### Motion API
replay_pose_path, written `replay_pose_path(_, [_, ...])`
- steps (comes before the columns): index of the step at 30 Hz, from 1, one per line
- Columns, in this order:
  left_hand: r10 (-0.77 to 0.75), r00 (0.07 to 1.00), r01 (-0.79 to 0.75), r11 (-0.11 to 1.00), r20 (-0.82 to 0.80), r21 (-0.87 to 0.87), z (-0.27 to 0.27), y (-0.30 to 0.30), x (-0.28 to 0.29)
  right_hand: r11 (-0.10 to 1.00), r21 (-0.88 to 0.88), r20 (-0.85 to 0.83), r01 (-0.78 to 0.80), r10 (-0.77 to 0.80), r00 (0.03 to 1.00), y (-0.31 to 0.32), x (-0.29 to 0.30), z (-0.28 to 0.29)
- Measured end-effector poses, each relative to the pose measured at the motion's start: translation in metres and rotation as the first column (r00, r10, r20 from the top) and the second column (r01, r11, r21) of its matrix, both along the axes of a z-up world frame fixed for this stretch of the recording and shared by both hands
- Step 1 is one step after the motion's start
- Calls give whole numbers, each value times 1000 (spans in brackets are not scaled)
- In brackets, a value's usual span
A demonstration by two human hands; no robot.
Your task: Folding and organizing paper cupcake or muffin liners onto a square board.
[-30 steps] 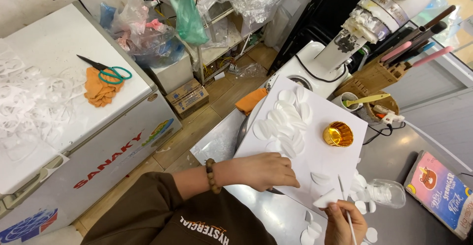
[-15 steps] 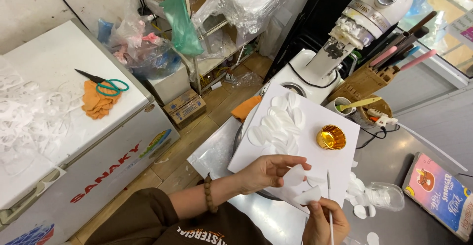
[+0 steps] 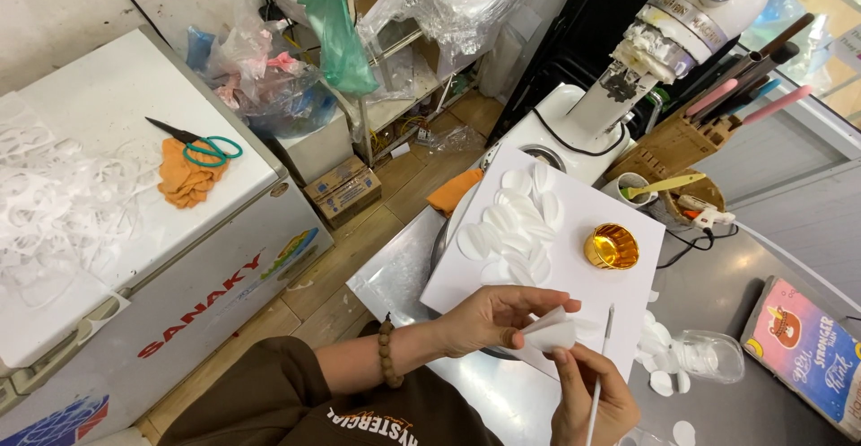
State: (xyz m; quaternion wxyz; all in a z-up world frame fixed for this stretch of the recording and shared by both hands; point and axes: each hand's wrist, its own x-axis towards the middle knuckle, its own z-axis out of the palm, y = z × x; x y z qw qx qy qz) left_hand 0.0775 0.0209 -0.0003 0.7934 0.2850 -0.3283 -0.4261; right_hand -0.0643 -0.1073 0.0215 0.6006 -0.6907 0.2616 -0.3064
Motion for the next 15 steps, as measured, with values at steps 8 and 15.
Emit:
replay_pose_path(8, [9, 1000, -9, 1000, -29, -11, 2, -2, -1, 997, -77, -48, 26, -30, 998, 6, 5, 7])
replay_pose_path(15, [10, 999, -10, 1000, -34, -4, 3, -1, -2, 995, -90, -45, 40, -44, 998, 13, 8, 13])
